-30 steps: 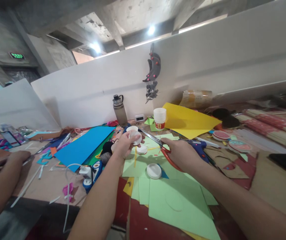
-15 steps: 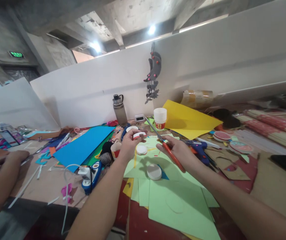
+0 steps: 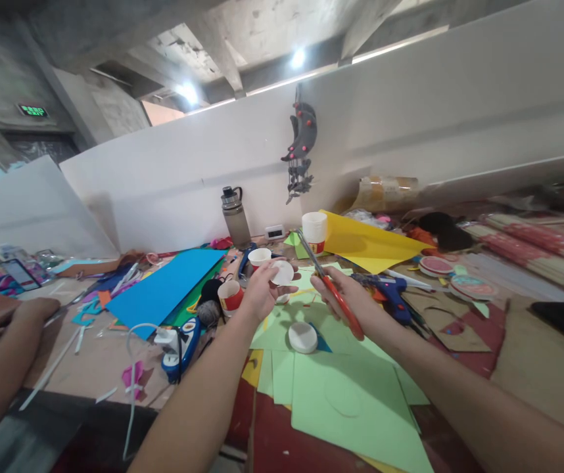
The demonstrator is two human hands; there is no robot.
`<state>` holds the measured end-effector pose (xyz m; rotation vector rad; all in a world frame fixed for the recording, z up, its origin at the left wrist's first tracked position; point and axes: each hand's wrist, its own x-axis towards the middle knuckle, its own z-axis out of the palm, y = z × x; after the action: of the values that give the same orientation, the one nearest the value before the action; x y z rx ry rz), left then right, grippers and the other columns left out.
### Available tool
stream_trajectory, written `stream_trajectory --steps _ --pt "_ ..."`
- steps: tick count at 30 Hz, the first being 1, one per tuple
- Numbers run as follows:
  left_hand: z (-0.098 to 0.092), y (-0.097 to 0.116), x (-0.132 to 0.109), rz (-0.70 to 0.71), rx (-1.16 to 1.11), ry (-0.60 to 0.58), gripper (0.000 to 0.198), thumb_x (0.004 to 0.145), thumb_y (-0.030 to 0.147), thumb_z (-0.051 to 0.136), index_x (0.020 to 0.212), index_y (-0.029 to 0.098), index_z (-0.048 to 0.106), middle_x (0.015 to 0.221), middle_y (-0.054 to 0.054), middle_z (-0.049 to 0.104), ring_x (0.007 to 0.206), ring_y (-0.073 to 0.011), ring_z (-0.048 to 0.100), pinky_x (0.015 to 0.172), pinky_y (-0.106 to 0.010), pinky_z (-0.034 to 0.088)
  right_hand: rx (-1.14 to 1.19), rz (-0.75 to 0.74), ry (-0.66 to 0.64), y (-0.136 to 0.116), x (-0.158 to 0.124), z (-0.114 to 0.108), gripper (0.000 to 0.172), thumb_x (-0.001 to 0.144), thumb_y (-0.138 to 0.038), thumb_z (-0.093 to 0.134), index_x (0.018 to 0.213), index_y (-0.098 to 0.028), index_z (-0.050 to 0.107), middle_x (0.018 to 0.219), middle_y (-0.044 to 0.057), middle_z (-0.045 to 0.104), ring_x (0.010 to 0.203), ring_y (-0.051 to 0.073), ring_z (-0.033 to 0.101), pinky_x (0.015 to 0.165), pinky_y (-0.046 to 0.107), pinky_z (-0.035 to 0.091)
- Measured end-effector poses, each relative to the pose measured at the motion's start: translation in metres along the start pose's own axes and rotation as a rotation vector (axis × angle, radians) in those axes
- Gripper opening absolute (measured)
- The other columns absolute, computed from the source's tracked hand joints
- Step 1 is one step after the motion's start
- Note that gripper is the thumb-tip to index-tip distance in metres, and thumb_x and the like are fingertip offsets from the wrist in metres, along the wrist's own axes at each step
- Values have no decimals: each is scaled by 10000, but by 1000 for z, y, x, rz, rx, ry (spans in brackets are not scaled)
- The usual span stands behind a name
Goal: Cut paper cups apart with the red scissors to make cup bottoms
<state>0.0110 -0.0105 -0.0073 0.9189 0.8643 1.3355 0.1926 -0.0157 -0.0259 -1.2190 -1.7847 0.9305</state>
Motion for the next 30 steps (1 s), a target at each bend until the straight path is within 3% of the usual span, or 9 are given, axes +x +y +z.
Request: stream_trajectory --steps 4,9,14,19,24,30 --pt "1 -1 0 -37 -96 -1 304 708 145 549 1010 141 583 906 -99 690 865 -242 676 690 -371 572 70 107 -46 1 0 -4 470 828 -592 436 1111 -226 513 612 -28 570 440 134 510 407 233 393" --pt "-3 4 1 -6 -150 -17 323 693 114 552 1013 148 581 937 -94 693 892 -225 667 760 -383 559 -331 149 53 -3 1 -12 430 816 -556 483 1076 -221 555 733 49 677 562 178 595 498 250 385" --pt "-9 16 4 49 -127 71 287 766 268 603 1031 160 579 930 -101 692 866 -207 668 662 -288 548 -478 126 37 -5 -2 -10 418 816 -442 495 1146 -189 544 955 98 695 800 217 643 617 261 407" --pt "-16 19 7 102 -113 116 268 770 264 614 1016 162 584 919 -100 692 808 -193 670 582 -245 527 -680 78 -19 5 -2 -5 469 825 -424 488 1187 -127 515 951 144 687 849 247 642 642 286 403" --pt "-22 18 9 81 -154 159 234 735 182 605 966 145 591 932 -115 687 871 -205 666 637 -263 540 -914 63 -90 9 0 -2 389 828 -366 494 1119 -115 556 972 166 665 878 253 642 666 300 423" --pt "-25 20 13 40 -250 101 266 739 236 538 971 125 608 952 -135 693 909 -241 662 699 -351 557 -995 63 -122 -1 -7 -2 406 853 -414 484 1097 -110 597 984 197 640 880 274 637 685 337 446"
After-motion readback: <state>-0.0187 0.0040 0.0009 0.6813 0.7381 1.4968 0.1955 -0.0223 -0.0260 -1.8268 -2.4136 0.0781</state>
